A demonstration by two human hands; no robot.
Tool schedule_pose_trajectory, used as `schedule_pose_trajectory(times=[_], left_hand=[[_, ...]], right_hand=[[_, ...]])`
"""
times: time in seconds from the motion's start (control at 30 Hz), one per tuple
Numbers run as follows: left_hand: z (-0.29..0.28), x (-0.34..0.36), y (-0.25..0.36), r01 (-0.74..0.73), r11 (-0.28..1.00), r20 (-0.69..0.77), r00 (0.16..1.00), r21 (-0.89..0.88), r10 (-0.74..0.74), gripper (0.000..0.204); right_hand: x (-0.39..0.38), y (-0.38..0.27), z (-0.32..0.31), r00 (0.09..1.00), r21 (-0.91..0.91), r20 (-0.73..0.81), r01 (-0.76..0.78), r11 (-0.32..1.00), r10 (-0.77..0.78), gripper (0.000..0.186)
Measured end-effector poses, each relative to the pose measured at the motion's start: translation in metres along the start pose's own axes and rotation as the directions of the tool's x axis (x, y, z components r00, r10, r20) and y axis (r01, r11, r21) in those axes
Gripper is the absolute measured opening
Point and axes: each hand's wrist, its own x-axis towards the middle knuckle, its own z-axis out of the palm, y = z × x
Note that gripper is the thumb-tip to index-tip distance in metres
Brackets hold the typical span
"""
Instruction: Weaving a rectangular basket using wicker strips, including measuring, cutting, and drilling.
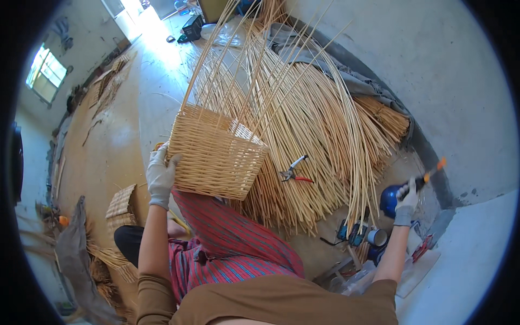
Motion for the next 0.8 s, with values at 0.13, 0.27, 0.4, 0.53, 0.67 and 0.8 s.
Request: schedule_pose_trajectory(times=[0.13,0.27,0.4,0.53,0.67,0.8], left_hand=[[0.010,0.006,0.005,-0.066,0.998,-0.020,0.998,-0.020,0.066,0.049],[0.009,0.008,0.008,-0.058,0.993,-0.037,0.997,0.100,0.062,0.048],[0.008,0.003,0.002,-0.046,0.995,-0.036,0.998,0.093,0.050,0.051],[0.008,0.001,-0.004,-0.025,0.997,-0.008,1.000,0.080,0.026,0.052],[0.005,-0.003,-0.001,0.017,0.997,0.020,1.000,0.076,-0.018,0.052],[0.004,-0.005,-0.006,0.020,0.999,0.011,1.000,0.036,-0.020,0.052]], right_hand=[[-0.122,-0.041,0.107,0.929,-0.276,0.332,-0.072,0.958,0.165,0.061],[-0.158,-0.037,0.152,0.845,-0.436,0.436,-0.101,0.894,0.309,0.078],[-0.194,-0.004,0.201,0.715,-0.334,0.554,-0.278,0.900,0.426,0.075],[-0.252,0.018,0.243,0.532,-0.278,0.723,-0.362,0.890,0.442,0.072],[-0.276,0.039,0.248,0.503,-0.374,0.702,-0.341,0.862,0.504,0.069],[-0.293,0.026,0.256,0.463,-0.369,0.790,-0.167,0.914,0.403,0.052]])
